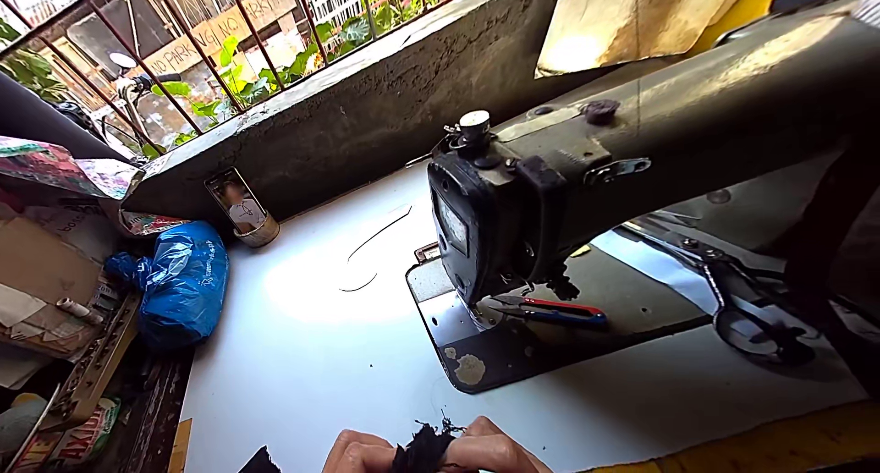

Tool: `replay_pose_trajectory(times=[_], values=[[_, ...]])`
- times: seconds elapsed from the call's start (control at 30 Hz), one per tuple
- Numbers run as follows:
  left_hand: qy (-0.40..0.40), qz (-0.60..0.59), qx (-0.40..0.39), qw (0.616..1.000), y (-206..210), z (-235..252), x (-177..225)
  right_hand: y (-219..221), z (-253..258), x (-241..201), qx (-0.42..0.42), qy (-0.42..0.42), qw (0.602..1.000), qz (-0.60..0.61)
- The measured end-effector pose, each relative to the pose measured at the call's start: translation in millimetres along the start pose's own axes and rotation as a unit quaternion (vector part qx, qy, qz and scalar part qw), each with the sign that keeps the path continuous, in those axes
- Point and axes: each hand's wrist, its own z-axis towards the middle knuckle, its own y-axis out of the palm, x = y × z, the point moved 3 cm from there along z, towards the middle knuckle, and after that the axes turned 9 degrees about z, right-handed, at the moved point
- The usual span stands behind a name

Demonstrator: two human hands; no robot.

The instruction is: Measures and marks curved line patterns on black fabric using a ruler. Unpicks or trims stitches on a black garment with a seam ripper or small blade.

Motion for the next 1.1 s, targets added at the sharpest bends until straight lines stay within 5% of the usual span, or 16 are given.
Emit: replay_pose_trajectory(times=[0.53,0.87,1.1], values=[[-0.045,-0.269,-0.158,0.949,-34,28,-31,12,9,3,0.088,0.088,0.978,0.166],[-0.028,-0.161,-0.119,0.979,-26,35,-13,-9,35,7,-0.007,0.139,0.988,0.061],[0.152,0.108,-0.005,0.982,-21,24,-7,1,27,11,0.001,0.145,0.979,0.142]])
